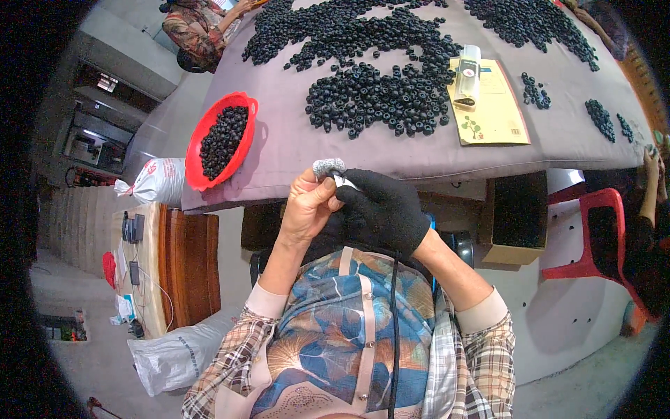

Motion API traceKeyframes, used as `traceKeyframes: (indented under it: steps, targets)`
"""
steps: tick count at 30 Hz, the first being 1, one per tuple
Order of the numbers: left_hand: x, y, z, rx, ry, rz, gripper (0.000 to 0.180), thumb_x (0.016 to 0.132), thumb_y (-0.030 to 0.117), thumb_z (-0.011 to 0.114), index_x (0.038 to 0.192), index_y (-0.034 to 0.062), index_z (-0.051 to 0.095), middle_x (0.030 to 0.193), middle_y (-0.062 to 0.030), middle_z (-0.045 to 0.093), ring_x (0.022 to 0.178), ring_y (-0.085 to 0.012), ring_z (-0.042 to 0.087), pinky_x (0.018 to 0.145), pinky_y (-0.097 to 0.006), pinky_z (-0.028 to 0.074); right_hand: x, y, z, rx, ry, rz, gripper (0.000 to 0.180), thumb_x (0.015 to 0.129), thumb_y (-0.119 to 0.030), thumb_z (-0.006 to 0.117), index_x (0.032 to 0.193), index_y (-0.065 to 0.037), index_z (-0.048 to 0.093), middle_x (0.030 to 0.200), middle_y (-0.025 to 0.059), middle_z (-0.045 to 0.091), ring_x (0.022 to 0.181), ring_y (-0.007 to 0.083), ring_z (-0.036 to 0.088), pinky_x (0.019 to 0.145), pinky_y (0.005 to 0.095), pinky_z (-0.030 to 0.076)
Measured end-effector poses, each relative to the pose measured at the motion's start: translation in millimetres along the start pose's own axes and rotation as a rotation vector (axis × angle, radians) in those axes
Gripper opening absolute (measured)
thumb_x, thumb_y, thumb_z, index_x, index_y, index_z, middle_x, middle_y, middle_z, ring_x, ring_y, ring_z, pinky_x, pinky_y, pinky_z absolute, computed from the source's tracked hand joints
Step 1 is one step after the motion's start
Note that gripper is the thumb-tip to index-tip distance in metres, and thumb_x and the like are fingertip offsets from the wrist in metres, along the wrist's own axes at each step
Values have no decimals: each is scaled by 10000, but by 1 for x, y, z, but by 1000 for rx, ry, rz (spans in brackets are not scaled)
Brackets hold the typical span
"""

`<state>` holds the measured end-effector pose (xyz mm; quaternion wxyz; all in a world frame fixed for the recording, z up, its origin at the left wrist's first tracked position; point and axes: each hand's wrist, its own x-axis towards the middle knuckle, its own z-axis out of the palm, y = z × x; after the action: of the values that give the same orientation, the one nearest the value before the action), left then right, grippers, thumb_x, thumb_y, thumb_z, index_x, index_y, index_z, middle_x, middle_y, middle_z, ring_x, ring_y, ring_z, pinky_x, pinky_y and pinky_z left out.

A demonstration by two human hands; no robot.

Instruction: The person deburrs small black parts one at a time using a handheld rotary tool.

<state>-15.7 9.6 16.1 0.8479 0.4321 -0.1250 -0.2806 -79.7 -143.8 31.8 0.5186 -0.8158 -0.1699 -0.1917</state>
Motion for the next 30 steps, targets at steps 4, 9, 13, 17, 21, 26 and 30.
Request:
traceKeyframes:
  steps: [4, 9, 13, 17, 21, 26, 30]
  targets:
    - [-2, 1, -1, 30, 14, 28, 144, 857, 58, 556, 989, 28, 603, 706, 2, 563, 566, -64, 501, 507, -177, 403, 3, 2, 1, 66, 3, 17, 300, 751, -167, 652, 1027, -73, 582, 913, 109, 623, 782, 247, 626, 681, 316, 494]
    - [-4, 9, -6, 163, 30, 2, 153, 848, 56, 558, 991, 30, 606, 697, -3, 560, 546, -70, 499, 485, -187, 371, -2, 10, 10, 175, 49, 240, 223, 842, -165, 562, 1015, -29, 598, 894, 182, 628, 793, 277, 630, 689, 318, 473]
    - [5, 45, -29, 511, 332, 274, 173, 827, 45, 566, 993, 36, 614, 669, 12, 559, 521, -43, 484, 470, -185, 381, -3, 18, 8, 132, 69, 407, 254, 835, -180, 580, 1007, 6, 595, 893, 183, 627, 803, 264, 632, 698, 316, 470]
    - [14, 120, -78, 799, 527, 518, 197, 813, 63, 583, 1008, 41, 607, 649, 15, 550, 491, -36, 469, 452, -186, 387, -3, 24, 12, 160, 68, 381, 267, 838, -199, 578, 1009, 4, 595, 890, 186, 627, 802, 263, 632, 706, 325, 470]
    - [29, 156, -100, 1023, 672, 527, 222, 800, 82, 615, 1000, -4, 573, 649, 0, 551, 486, -26, 463, 421, -181, 370, 0, 26, 13, 177, 28, 428, 271, 839, -216, 575, 1007, -4, 597, 887, 186, 628, 813, 264, 634, 710, 326, 470]
    - [49, 73, -85, 1226, 445, 506, 224, 764, 53, 621, 985, 18, 623, 723, -19, 581, 597, -91, 526, 541, -249, 444, -3, 28, 15, 146, 45, 415, 262, 836, -214, 579, 996, -8, 603, 884, 182, 630, 817, 257, 637, 703, 324, 472]
    - [69, 13, -56, 1116, 251, 435, 220, 719, 50, 642, 938, 23, 632, 722, -93, 570, 617, -161, 571, 573, -287, 459, -2, 23, 13, 141, -1, 473, 240, 849, -112, 574, 1040, 33, 583, 906, 86, 646, 824, 102, 561, 743, 266, 461]
